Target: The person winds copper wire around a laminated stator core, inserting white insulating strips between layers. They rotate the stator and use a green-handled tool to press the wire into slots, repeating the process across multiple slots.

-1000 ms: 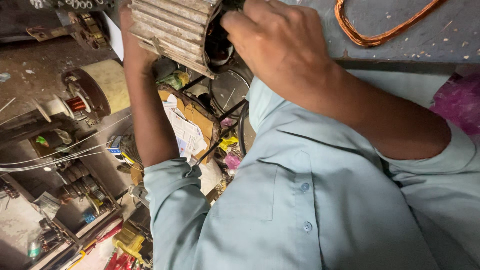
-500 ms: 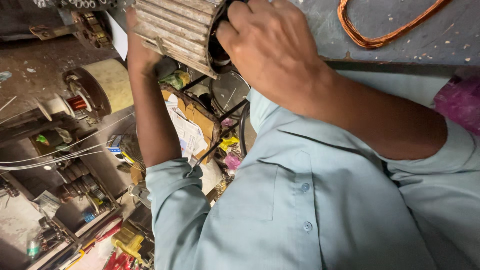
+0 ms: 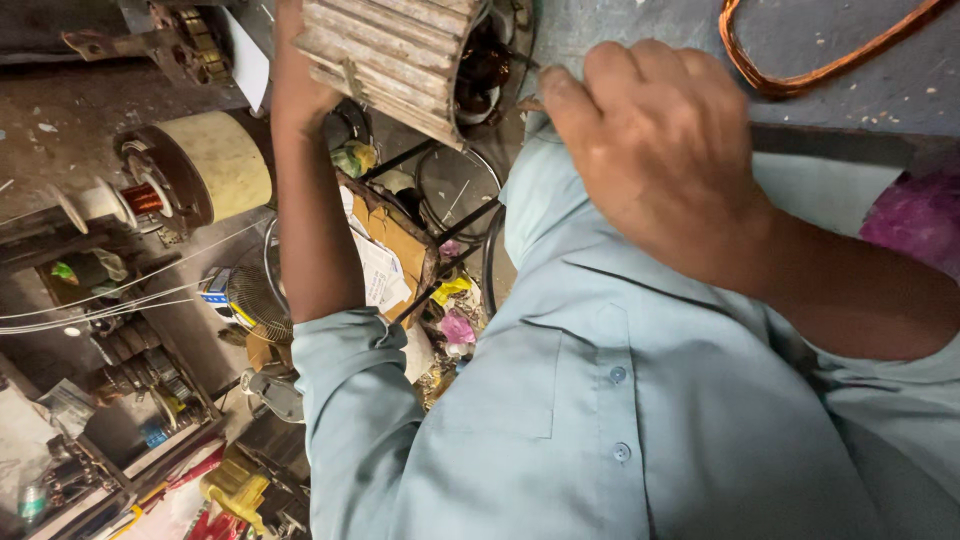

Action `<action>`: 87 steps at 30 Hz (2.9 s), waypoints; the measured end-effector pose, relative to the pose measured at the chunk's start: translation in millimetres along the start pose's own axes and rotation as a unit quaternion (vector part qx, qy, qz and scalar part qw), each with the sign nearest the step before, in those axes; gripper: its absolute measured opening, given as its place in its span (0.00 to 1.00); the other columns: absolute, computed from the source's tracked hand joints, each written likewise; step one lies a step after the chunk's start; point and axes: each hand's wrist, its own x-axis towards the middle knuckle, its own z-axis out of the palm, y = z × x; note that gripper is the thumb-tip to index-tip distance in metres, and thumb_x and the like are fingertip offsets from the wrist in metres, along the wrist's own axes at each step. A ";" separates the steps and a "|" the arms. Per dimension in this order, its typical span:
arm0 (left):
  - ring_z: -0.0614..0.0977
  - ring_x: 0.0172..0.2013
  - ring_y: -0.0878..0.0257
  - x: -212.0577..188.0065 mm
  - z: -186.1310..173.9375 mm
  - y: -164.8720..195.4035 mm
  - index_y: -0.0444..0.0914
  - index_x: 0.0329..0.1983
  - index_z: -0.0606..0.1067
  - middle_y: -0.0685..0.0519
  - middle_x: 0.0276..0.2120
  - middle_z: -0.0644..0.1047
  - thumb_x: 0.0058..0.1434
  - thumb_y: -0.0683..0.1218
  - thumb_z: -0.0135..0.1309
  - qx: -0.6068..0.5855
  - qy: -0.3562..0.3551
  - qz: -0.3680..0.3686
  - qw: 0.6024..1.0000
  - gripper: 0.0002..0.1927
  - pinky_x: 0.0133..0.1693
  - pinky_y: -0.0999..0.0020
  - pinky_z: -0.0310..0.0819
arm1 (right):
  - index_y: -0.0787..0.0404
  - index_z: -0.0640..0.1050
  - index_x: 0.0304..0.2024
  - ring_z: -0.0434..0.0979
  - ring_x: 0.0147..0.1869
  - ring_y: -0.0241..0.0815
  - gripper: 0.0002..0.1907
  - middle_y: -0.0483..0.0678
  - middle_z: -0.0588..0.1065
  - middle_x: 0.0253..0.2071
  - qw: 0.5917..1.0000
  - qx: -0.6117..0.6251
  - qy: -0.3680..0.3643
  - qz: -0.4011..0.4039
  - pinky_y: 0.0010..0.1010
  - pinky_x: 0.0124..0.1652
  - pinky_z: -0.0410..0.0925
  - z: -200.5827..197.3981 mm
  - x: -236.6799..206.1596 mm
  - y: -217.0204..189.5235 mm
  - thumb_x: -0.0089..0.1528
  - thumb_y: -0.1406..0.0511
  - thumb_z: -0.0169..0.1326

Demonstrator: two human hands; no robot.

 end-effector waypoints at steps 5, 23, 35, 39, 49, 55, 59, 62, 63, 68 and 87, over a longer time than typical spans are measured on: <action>0.78 0.55 0.59 -1.7 10.9 -13.8 0.33 0.61 0.67 0.49 0.53 0.77 0.64 0.47 0.73 -0.085 0.035 -0.116 0.989 0.31 0.59 0.65 0.74 | 0.58 0.82 0.45 0.73 0.40 0.44 0.08 0.46 0.69 0.31 1.000 0.029 -0.010 0.006 0.34 0.39 0.66 -1.8 -0.7 3.1 0.63 0.66 0.59; 0.77 0.62 0.58 -1.3 9.4 -14.1 0.34 0.70 0.61 0.48 0.61 0.74 0.65 0.48 0.75 -0.088 0.008 -0.038 0.995 0.41 0.64 0.62 0.72 | 0.56 0.76 0.30 0.75 0.24 0.40 0.10 0.44 0.72 0.20 0.991 0.117 0.022 0.059 0.36 0.23 0.63 55.3 13.1 -4.2 0.67 0.67 0.58; 0.76 0.60 0.56 -0.6 3.1 -13.2 0.33 0.68 0.65 0.46 0.59 0.75 0.66 0.48 0.68 -0.080 -0.005 -0.025 0.996 0.34 0.65 0.62 0.71 | 0.54 0.73 0.30 0.73 0.21 0.39 0.09 0.42 0.67 0.17 0.997 0.015 -0.006 0.070 0.32 0.20 0.63 6.1 -0.4 -14.5 0.62 0.65 0.61; 0.75 0.59 0.56 5.4 -3.7 -9.0 0.32 0.66 0.66 0.44 0.58 0.74 0.62 0.46 0.71 -0.047 -0.044 0.008 0.998 0.34 0.62 0.61 0.71 | 0.55 0.75 0.31 0.73 0.21 0.41 0.08 0.43 0.68 0.17 0.996 0.045 0.002 0.078 0.33 0.20 0.63 -1.2 1.6 -14.9 0.63 0.65 0.62; 0.77 0.54 0.62 -1.0 19.4 -26.9 0.35 0.65 0.65 0.48 0.56 0.77 0.71 0.48 0.69 -0.136 0.037 -0.089 0.986 0.29 0.60 0.64 0.72 | 0.55 0.76 0.33 0.75 0.24 0.43 0.10 0.43 0.71 0.19 0.990 0.133 0.023 0.046 0.37 0.23 0.63 31.2 12.5 -2.2 0.68 0.63 0.62; 0.76 0.58 0.60 -4.7 16.3 -22.9 0.34 0.66 0.61 0.48 0.57 0.74 0.64 0.51 0.74 -0.046 0.031 -0.030 0.998 0.39 0.64 0.62 0.71 | 0.55 0.73 0.31 0.77 0.25 0.40 0.07 0.43 0.72 0.21 0.997 0.068 0.009 0.043 0.35 0.26 0.65 48.7 11.1 -5.3 0.63 0.67 0.58; 0.76 0.58 0.60 -6.5 14.7 -25.0 0.34 0.65 0.60 0.48 0.57 0.75 0.64 0.52 0.73 -0.086 0.015 -0.051 0.995 0.39 0.63 0.62 0.71 | 0.52 0.75 0.31 0.77 0.27 0.39 0.04 0.42 0.72 0.23 0.998 -0.028 0.003 0.051 0.32 0.27 0.66 31.3 19.7 -15.8 0.61 0.65 0.57; 0.76 0.59 0.58 -6.5 14.2 -24.9 0.34 0.66 0.61 0.47 0.57 0.74 0.66 0.50 0.73 -0.041 0.010 -0.022 0.999 0.38 0.64 0.61 0.71 | 0.54 0.80 0.38 0.76 0.26 0.38 0.07 0.43 0.73 0.23 0.999 0.004 0.009 0.038 0.30 0.24 0.64 13.5 15.4 -17.8 0.57 0.64 0.58; 0.75 0.59 0.57 -4.7 14.4 -22.8 0.33 0.67 0.61 0.47 0.58 0.73 0.66 0.49 0.73 -0.019 0.008 0.002 1.000 0.37 0.64 0.61 0.71 | 0.53 0.81 0.40 0.75 0.26 0.37 0.07 0.42 0.72 0.23 0.999 -0.010 0.008 0.038 0.29 0.24 0.64 9.1 11.8 -18.0 0.58 0.64 0.59; 0.79 0.49 0.58 11.7 10.7 6.0 0.32 0.54 0.72 0.48 0.47 0.78 0.65 0.46 0.70 -0.030 -0.012 0.022 0.999 0.22 0.52 0.63 0.74 | 0.52 0.79 0.34 0.73 0.23 0.37 0.03 0.40 0.68 0.18 0.998 -0.048 0.004 0.049 0.29 0.23 0.64 3.9 -3.1 -18.1 0.58 0.64 0.62; 0.81 0.38 0.64 37.3 -2.8 68.4 0.32 0.48 0.79 0.53 0.39 0.83 0.59 0.51 0.64 -0.261 0.014 -0.248 0.933 0.20 0.45 0.66 0.77 | 0.51 0.77 0.33 0.75 0.23 0.46 0.11 0.44 0.74 0.21 0.989 0.100 0.030 0.102 0.41 0.26 0.65 61.4 18.7 -3.5 0.70 0.59 0.61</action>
